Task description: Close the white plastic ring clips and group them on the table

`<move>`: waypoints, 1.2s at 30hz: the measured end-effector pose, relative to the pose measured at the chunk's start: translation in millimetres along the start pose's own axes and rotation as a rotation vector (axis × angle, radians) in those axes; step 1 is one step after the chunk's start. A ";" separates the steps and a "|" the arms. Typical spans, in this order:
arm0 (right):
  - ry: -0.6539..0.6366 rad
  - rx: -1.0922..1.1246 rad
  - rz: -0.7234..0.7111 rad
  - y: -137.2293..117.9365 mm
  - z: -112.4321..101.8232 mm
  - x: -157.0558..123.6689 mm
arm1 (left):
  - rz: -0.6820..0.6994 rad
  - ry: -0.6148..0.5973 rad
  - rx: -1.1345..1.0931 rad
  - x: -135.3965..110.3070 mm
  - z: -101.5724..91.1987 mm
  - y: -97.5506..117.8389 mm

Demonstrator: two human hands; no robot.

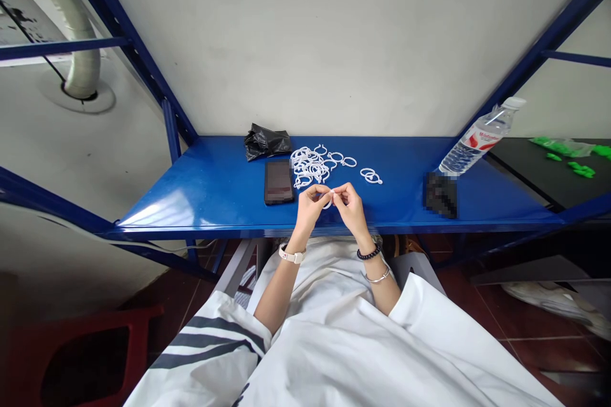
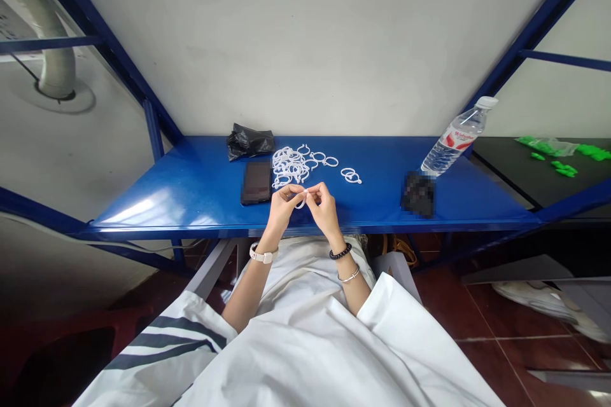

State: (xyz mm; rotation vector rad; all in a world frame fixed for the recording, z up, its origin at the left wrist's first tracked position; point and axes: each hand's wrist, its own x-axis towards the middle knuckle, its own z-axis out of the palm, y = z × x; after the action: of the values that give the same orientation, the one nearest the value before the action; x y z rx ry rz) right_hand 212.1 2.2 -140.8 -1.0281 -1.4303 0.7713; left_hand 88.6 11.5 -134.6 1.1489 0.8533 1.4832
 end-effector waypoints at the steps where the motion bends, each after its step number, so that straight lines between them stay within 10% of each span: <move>1: -0.004 0.006 0.004 0.2 -0.1 0.1 | 0.001 0.002 -0.001 0.2 -0.1 -0.5; 36: 0.119 -0.038 -0.010 4.8 -2.2 1.9 | 0.094 -0.171 0.156 -6.0 2.8 3.9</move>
State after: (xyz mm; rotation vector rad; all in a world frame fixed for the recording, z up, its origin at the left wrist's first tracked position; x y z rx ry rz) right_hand 215.0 5.7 -144.1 -1.0771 -1.3510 0.6669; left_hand 90.3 4.7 -131.5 1.4273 0.8176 1.3890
